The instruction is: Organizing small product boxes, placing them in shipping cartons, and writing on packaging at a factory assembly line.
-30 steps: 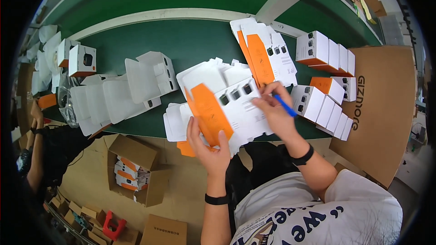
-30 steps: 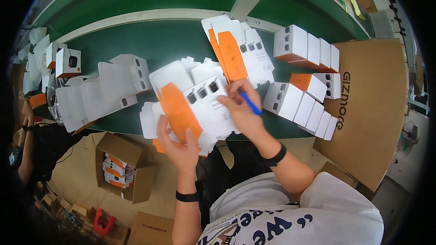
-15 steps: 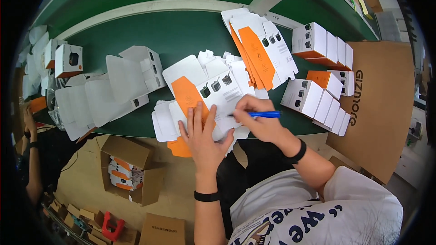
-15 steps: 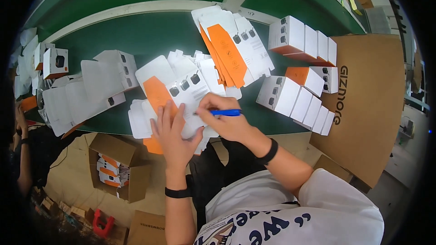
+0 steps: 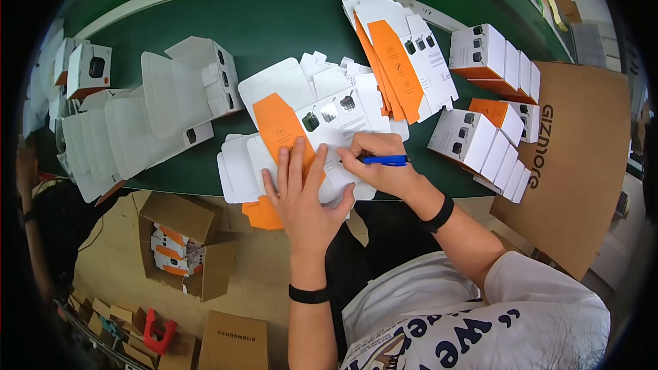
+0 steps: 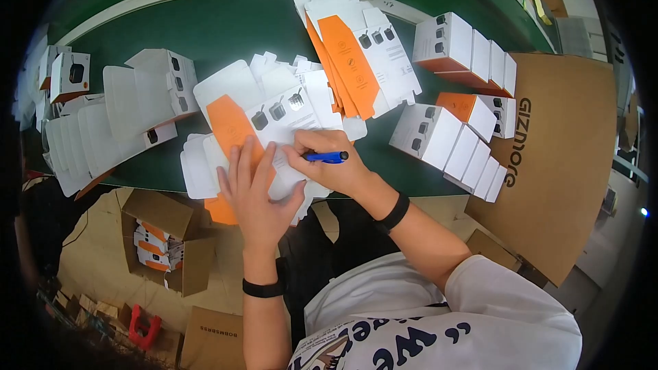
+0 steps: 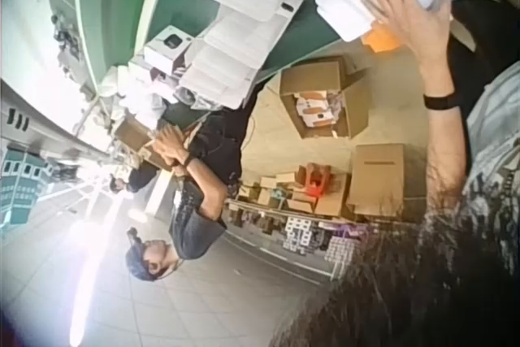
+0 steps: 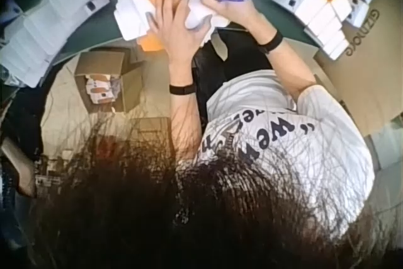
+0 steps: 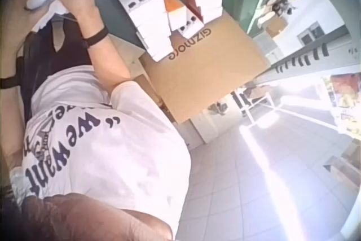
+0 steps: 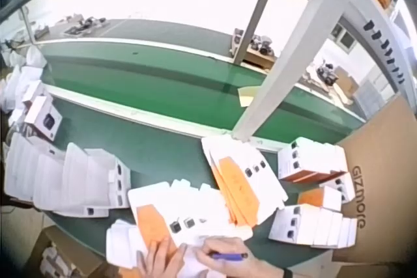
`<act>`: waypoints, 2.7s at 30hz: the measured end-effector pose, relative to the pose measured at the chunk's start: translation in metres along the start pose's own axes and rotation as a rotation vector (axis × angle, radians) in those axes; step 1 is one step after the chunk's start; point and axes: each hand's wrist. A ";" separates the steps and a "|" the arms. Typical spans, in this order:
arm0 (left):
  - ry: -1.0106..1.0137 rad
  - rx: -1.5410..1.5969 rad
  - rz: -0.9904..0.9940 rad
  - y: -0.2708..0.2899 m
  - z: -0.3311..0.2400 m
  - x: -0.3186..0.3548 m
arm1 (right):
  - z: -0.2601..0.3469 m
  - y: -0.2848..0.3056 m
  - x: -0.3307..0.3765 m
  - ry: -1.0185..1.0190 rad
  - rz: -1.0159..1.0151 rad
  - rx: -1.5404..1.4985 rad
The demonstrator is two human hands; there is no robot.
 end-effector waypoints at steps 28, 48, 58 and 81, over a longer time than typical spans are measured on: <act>0.002 0.066 -0.145 -0.007 -0.030 -0.006 | 0.010 0.122 -0.023 -0.231 -0.804 0.161; -0.032 0.001 0.212 0.047 -0.013 -0.037 | 0.008 0.024 -0.030 0.146 -0.066 0.295; 0.016 -0.056 0.066 0.032 0.005 -0.009 | 0.029 0.040 0.014 -0.012 -0.062 0.038; 0.038 0.028 0.104 0.024 0.013 -0.011 | 0.010 0.000 -0.019 0.165 0.288 0.031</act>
Point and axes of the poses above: each hand's wrist, its own x-axis away from the middle knuckle, its own y-axis out of the back of the hand, z = x × y, and after that the axes turned 12 degrees about x, right-handed
